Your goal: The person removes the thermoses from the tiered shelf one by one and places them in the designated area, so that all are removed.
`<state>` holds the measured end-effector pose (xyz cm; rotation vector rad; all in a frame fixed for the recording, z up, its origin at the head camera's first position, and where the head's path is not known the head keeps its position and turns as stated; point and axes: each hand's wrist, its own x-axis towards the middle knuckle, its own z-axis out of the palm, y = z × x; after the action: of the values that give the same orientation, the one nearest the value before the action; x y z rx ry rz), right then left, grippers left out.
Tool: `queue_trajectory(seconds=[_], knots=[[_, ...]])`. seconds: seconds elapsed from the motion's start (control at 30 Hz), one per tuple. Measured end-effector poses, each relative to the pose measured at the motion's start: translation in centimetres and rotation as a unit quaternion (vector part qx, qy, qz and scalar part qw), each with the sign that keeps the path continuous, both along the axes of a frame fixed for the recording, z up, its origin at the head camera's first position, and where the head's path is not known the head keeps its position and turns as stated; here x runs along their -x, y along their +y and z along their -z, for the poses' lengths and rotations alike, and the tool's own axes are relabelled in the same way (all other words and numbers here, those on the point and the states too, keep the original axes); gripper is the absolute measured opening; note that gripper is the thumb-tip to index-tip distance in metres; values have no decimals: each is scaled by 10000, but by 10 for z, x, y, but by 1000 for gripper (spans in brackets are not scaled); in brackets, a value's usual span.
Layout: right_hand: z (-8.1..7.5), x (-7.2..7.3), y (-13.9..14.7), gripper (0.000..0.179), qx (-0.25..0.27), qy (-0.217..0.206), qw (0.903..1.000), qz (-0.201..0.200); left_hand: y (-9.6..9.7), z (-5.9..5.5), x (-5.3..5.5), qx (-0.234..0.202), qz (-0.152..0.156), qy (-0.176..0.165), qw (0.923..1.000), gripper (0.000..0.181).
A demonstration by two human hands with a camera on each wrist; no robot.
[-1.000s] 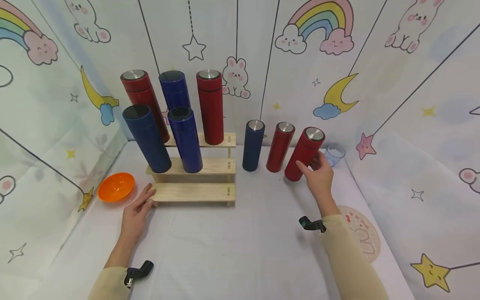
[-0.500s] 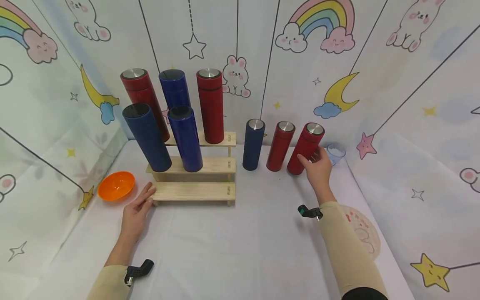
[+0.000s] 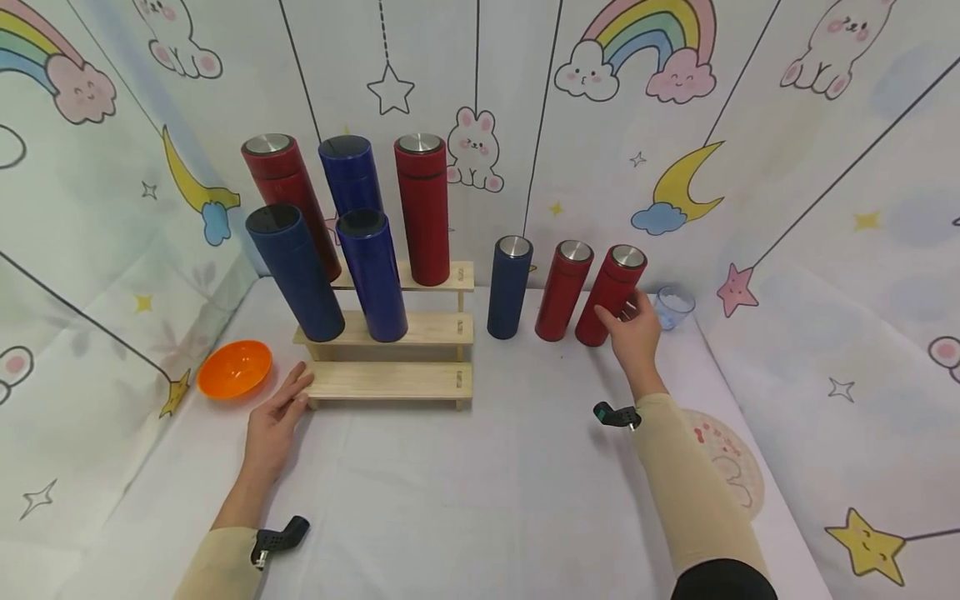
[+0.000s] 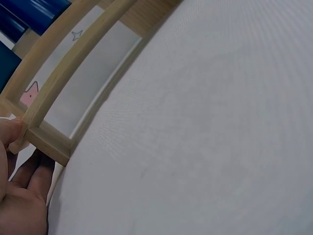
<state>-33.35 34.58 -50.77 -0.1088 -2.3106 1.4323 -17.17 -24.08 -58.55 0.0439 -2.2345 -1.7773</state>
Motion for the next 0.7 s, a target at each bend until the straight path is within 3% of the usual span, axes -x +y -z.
queue_trajectory(seconds=[0.27, 0.5, 0.7], knots=[[2, 4, 4, 74, 174, 116, 9995, -236, 0, 0, 1, -137, 3, 45, 9999, 38], [-1, 4, 0, 76, 54, -58, 9996, -277, -3, -3, -1, -161, 2, 41, 9999, 37], [3, -11, -3, 67, -467, 6, 9976, 505, -2, -1, -1, -170, 66, 51, 9998, 37]])
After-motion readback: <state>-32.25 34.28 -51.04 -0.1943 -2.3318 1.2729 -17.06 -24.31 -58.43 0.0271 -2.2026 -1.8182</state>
